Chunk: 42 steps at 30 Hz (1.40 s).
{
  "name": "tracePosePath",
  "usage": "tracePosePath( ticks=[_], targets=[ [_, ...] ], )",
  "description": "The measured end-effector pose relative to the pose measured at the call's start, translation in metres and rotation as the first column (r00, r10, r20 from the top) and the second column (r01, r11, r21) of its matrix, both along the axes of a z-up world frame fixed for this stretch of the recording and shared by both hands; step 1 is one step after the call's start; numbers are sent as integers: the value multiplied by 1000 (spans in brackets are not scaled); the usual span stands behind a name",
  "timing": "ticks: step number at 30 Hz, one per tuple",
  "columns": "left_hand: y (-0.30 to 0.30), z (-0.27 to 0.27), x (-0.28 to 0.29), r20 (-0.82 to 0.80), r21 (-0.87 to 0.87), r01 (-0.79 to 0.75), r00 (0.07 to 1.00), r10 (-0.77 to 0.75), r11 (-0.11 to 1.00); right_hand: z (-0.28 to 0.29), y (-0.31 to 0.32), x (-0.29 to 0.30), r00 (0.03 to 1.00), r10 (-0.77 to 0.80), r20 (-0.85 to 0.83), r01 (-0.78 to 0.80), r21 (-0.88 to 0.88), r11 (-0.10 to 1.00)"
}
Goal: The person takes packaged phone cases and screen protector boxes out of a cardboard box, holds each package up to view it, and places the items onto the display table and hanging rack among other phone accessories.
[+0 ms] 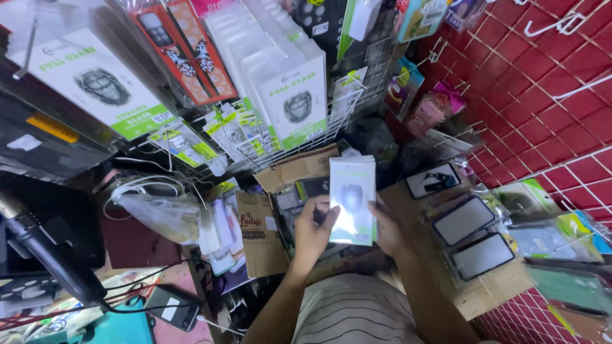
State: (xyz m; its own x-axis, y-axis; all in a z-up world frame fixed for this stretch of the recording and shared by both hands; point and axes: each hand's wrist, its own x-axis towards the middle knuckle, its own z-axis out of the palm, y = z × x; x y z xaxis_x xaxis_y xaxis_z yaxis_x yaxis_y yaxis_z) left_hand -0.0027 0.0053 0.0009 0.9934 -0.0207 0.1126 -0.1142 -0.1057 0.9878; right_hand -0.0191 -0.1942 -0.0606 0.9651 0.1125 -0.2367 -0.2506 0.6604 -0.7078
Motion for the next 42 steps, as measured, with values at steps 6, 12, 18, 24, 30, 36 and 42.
tracePosePath(
  ticks=[6, 12, 18, 24, 30, 36, 42],
  targets=[
    [-1, 2, 0, -104, -118, 42, 993, -54, 992, 1, -11, 1, 999, 19, -28, -23, -146, 989],
    [6, -45, 10, -176, -458, 71, 970, -169, 886, -7, -13, 2, 997, -15, 78, 32, -218, 975],
    [31, -63, 11, -209, -923, 42, 779, -591, 381, 37, -9, -2, 990, 75, 119, -56, -157, 986],
    [31, -41, 2, 57, -997, 2, 635, -770, -72, 28, -8, -3, 993, 54, 105, -35, -173, 984],
    [27, -75, 1, -76, -926, 142, 837, -541, 349, 46, -2, -5, 999, 29, 28, -19, -303, 953],
    [11, -42, -2, -171, -516, 72, 968, -185, 853, 22, -7, -5, 997, 31, 76, -15, -203, 979],
    [10, -20, -11, -190, -446, 34, 973, -132, 894, 9, -7, -5, 998, 5, 56, 7, -208, 978]
  ],
)
